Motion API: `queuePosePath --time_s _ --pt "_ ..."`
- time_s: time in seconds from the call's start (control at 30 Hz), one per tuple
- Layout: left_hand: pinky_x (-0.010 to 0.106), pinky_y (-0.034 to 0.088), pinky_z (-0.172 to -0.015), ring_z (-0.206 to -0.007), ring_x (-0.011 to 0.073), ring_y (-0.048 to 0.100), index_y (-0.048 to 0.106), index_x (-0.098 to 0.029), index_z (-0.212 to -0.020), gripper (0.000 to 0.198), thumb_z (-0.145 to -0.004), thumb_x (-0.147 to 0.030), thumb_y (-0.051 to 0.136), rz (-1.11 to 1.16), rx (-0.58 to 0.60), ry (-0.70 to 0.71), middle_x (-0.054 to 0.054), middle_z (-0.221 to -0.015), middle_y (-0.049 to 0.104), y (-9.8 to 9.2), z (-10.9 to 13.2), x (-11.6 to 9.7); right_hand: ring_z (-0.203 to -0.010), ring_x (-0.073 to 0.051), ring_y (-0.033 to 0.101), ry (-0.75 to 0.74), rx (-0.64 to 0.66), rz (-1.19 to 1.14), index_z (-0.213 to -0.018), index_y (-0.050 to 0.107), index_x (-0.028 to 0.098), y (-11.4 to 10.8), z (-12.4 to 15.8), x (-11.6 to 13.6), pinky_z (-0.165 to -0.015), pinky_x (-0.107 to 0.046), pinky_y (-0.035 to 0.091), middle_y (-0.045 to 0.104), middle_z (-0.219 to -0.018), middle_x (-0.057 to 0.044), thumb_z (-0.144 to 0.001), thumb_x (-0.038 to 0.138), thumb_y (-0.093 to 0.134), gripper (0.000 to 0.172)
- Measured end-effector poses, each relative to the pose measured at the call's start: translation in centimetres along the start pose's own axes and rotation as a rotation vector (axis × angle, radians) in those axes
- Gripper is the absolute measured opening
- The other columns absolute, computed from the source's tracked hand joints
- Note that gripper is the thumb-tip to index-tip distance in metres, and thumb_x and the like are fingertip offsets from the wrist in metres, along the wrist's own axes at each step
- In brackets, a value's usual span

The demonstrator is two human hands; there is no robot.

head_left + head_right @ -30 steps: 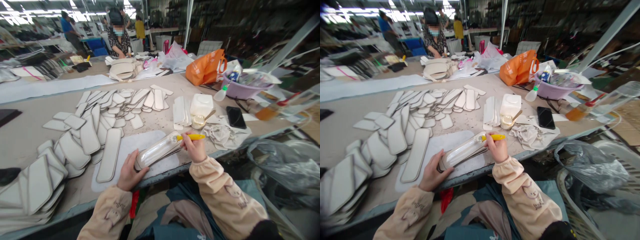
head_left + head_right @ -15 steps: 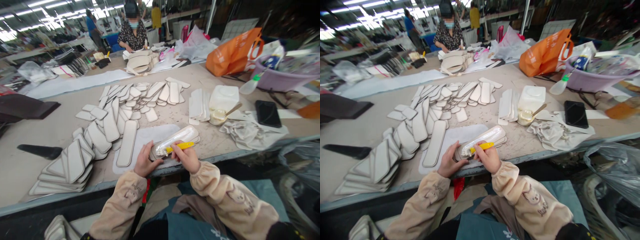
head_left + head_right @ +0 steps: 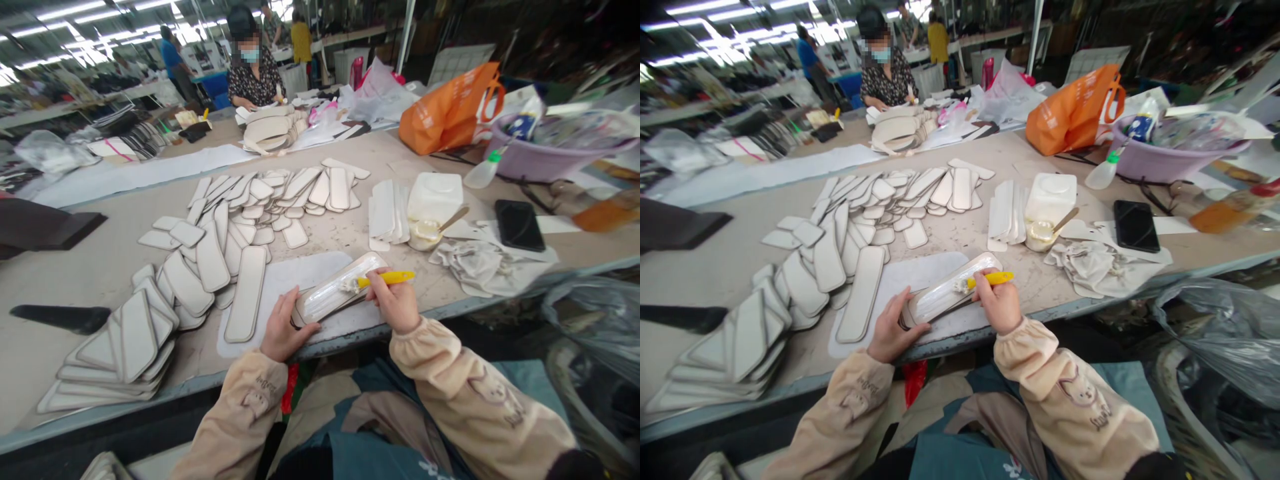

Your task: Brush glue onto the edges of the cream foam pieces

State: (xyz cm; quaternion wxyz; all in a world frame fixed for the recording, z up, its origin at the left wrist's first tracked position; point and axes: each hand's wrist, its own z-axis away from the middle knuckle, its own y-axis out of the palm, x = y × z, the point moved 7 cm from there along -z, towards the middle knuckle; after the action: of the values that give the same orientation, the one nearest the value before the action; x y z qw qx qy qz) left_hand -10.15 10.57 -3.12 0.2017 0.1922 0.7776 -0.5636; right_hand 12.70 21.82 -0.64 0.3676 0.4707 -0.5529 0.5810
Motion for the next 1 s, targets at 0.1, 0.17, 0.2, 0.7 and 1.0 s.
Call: queuePosePath --time_s 0.1,0.17,0.2,0.7,1.0 --pt "0.047 0.046 -0.102 -0.121 0.0308 0.054 0.034 -0.018 -0.143 0.089 -0.071 -0.051 0.074 -0.012 0.009 0.007 0.013 -0.125 0.060 0.1 0.0 0.0 -0.042 -0.011 0.050 0.042 0.131 -0.171 -0.076 0.060 0.019 2.1 0.8 0.2 -0.045 -0.023 0.043 0.060 -0.053 0.002 -0.088 0.052 0.051 0.037" --pt "0.047 0.047 -0.100 -0.118 0.0305 0.055 0.034 -0.018 -0.143 0.089 -0.071 -0.052 0.073 -0.009 0.013 0.014 0.013 -0.125 0.060 0.1 0.0 0.0 -0.042 -0.011 0.050 0.056 0.255 -0.252 -0.084 0.059 0.019 4.7 1.7 0.6 -0.043 -0.022 0.042 0.060 -0.055 0.003 -0.089 0.054 0.049 0.036" --pt "0.046 0.047 -0.100 -0.117 0.0304 0.056 0.034 -0.018 -0.143 0.089 -0.071 -0.052 0.073 -0.006 0.012 0.015 0.013 -0.124 0.060 0.1 0.0 0.0 -0.043 -0.010 0.051 0.052 0.301 -0.265 -0.084 0.058 0.020 5.8 2.0 0.8 -0.043 -0.022 0.042 0.061 -0.056 0.003 -0.089 0.054 0.048 0.036" --pt "0.049 0.045 -0.103 -0.121 0.0321 0.054 0.039 -0.018 -0.141 0.084 -0.071 -0.048 0.074 -0.023 0.005 -0.033 0.012 -0.121 0.062 0.2 -0.1 0.3 -0.045 -0.014 0.058 0.017 -0.149 0.199 -0.064 0.063 0.019 -4.3 -3.2 -1.4 -0.059 -0.026 0.047 0.059 -0.044 0.000 -0.089 0.051 0.047 0.044" --pt "0.047 0.049 -0.098 -0.115 0.0300 0.058 0.042 -0.019 -0.138 0.079 -0.070 -0.044 0.074 -0.019 0.022 -0.026 0.012 -0.120 0.061 -0.2 -0.4 0.0 -0.039 -0.009 0.047 -0.067 -0.330 -0.250 -0.085 0.060 0.017 -7.8 -3.1 1.4 -0.040 -0.022 0.037 0.059 -0.051 0.003 -0.083 0.053 0.059 0.036"
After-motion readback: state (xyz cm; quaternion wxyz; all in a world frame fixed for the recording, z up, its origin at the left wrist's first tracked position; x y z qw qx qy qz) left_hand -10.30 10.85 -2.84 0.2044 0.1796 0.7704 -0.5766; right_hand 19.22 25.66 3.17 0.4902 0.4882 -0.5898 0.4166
